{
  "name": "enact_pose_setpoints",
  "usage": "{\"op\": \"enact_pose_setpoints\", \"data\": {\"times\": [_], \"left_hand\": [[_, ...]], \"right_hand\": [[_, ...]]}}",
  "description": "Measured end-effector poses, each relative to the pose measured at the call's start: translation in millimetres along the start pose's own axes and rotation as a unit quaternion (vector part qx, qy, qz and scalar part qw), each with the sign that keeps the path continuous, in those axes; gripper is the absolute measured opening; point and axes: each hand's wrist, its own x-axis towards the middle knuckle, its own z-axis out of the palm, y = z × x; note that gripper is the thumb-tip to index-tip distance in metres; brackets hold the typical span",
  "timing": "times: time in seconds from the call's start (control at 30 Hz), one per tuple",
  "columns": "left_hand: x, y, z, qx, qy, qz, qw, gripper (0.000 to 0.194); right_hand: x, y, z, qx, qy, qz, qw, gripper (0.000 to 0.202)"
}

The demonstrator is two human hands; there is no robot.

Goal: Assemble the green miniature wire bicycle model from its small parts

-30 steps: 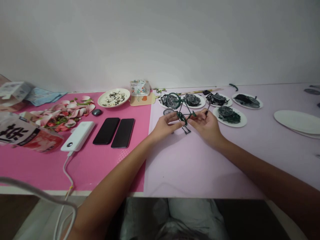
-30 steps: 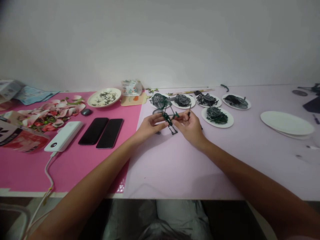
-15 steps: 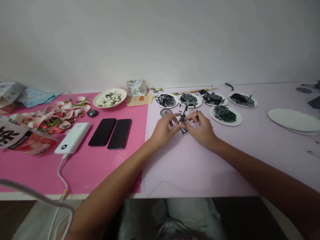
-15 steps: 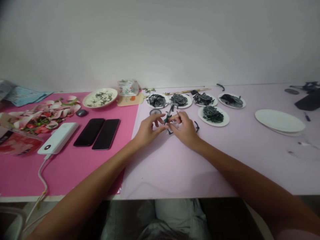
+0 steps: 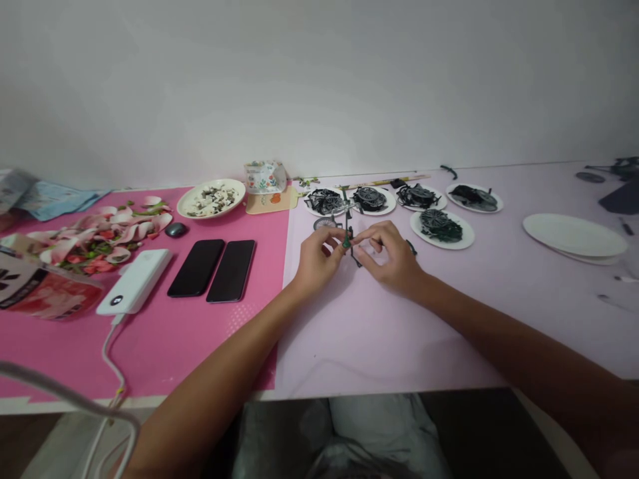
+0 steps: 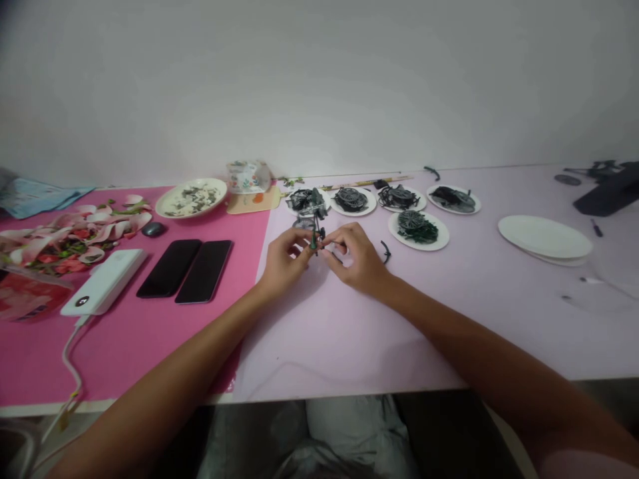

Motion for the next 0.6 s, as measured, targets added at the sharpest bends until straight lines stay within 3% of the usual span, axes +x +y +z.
{"op": "enact_pose_setpoints", "data": {"times": [0.2, 0.6], "left_hand": [[0.0, 4.1, 2.3, -0.051, 0.027, -0.017, 0.998, 0.007], [-0.8, 1.2, 2.0, -0.033, 0.018, -0.019, 0.999, 0.008]], "right_hand": [[4.0, -1.2, -4.7, 0.028, 0.007, 0.036, 0.999, 0.042], [6.4, 2.3, -3.0, -0.026, 0.014, 0.018, 0.999, 0.023]]}}
